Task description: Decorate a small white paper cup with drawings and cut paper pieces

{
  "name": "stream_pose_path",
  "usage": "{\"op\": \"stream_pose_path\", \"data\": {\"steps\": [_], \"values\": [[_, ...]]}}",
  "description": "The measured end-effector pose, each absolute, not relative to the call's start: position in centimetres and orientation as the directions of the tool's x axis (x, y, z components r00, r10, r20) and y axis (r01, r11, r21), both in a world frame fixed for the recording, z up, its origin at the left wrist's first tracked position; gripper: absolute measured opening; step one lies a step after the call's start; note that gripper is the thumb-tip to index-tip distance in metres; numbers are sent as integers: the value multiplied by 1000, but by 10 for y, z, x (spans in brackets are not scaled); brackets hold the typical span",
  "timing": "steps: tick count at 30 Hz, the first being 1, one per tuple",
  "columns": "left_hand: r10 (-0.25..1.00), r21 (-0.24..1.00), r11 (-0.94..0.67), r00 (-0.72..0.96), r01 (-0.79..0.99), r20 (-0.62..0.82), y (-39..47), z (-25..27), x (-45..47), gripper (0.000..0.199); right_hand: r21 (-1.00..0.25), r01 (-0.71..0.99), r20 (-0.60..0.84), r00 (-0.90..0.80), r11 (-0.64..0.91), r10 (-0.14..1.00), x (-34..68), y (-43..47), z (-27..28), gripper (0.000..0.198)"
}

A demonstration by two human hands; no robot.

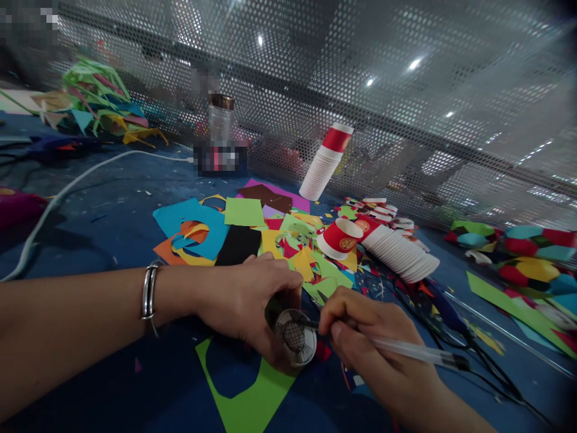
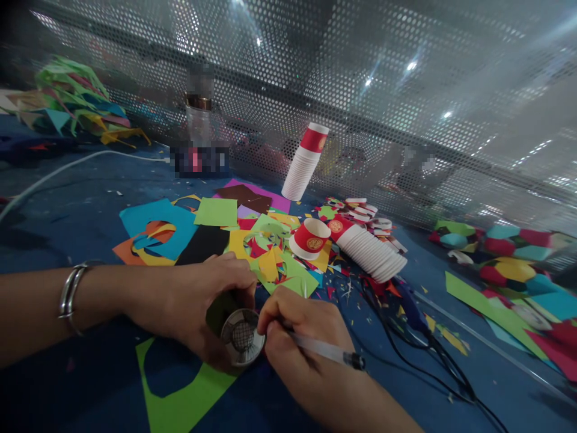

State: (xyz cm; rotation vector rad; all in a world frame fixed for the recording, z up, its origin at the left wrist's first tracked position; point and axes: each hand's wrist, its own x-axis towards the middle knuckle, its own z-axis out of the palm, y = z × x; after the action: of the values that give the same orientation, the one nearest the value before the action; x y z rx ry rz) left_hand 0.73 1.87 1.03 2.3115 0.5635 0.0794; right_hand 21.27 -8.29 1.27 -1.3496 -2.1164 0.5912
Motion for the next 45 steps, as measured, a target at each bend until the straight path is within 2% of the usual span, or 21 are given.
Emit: {"op": "stream_pose_path", "data": {"steps": [8, 13, 22, 29, 37, 45], "values": [[433, 661, -626, 889, 414, -147, 19, 10, 6, 57, -614, 668, 243, -345, 419, 906, 215, -79, 12, 21], [434, 665, -631, 892, 399, -124, 19, 9, 7, 56, -611, 673, 241, -342, 416, 908, 216, -79, 13, 21], [436, 654, -638, 890, 407, -129, 18, 12, 7, 54, -629, 686, 191, -320, 366, 928, 218, -82, 12, 21], [444, 665, -624, 887, 410, -129, 17, 12, 9, 53, -647, 647, 254, -315, 403, 914, 220, -81, 13, 22], [501, 656, -608, 857, 447, -120, 15, 10, 9, 56, -576, 689, 364, -266, 441, 892, 222, -82, 15, 21], [528, 632, -600, 836, 491, -148, 13, 15, 8, 55, -516, 775, 340, -204, 364, 918, 224, -79, 16, 18]]}}
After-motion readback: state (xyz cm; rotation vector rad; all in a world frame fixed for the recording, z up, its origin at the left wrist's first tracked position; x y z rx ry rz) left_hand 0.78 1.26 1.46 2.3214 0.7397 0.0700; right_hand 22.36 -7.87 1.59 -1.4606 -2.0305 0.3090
